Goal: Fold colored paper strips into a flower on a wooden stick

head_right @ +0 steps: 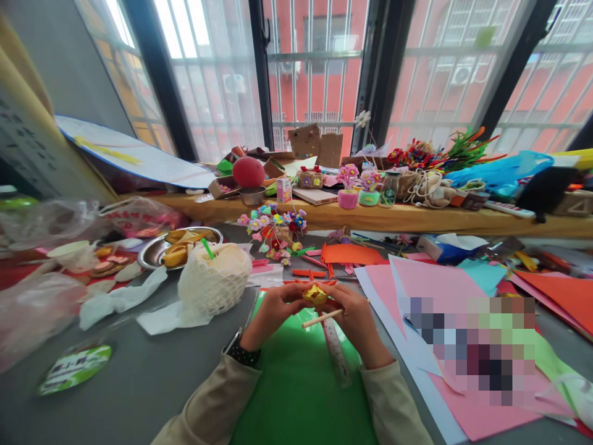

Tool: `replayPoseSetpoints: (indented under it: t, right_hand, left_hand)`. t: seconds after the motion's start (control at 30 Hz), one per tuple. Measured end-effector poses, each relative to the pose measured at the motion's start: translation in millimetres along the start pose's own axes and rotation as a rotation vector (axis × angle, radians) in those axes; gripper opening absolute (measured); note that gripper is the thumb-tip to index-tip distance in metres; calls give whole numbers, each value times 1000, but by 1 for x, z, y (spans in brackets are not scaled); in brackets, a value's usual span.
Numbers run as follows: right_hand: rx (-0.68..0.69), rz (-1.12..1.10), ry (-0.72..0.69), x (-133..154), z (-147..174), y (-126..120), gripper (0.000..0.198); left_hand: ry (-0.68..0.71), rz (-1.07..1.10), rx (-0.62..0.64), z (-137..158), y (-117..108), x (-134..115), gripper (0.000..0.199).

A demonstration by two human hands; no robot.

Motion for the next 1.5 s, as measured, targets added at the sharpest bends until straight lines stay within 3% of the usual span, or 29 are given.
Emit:
replayPoseSetpoints:
  t: [0.23, 0.33, 0.6, 0.83, 1.0, 1.27, 1.5]
  right_hand:
    - [16, 31, 56, -1, -1, -2, 47]
    - [3, -36, 63, 0, -1, -6, 42]
    - [-15, -100, 24, 4, -2, -8, 34]
    - [-22, -53, 18, 3, -2, -2, 35]
    - [-75, -38, 30, 4, -3, -4, 37]
    - [-79, -41, 6, 3, -1, 2, 35]
    - [-67, -29, 32, 1, 0, 4, 36]
  left_hand:
    - [-26, 77, 66, -1, -1, 0, 43]
    - [-12, 51, 86, -1, -1, -2, 44]
    - [-37, 73, 24, -1, -2, 5, 39]
    - [30, -120, -71, -1, -4, 0, 38]
    - [57, -144, -29, 0, 0, 0, 46]
    - [76, -130, -90, 1, -2, 9, 39]
    - [-2, -63, -74, 1, 0, 9, 45]
Point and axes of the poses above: each hand's wrist, its own z-axis away from the middle knuckle, its own y-axis out of the palm, x = y × z, the point moved 5 cm from there along -z, towards the middle knuckle, and after that the axes turned 3 degrees about z, right-handed, at the moved point
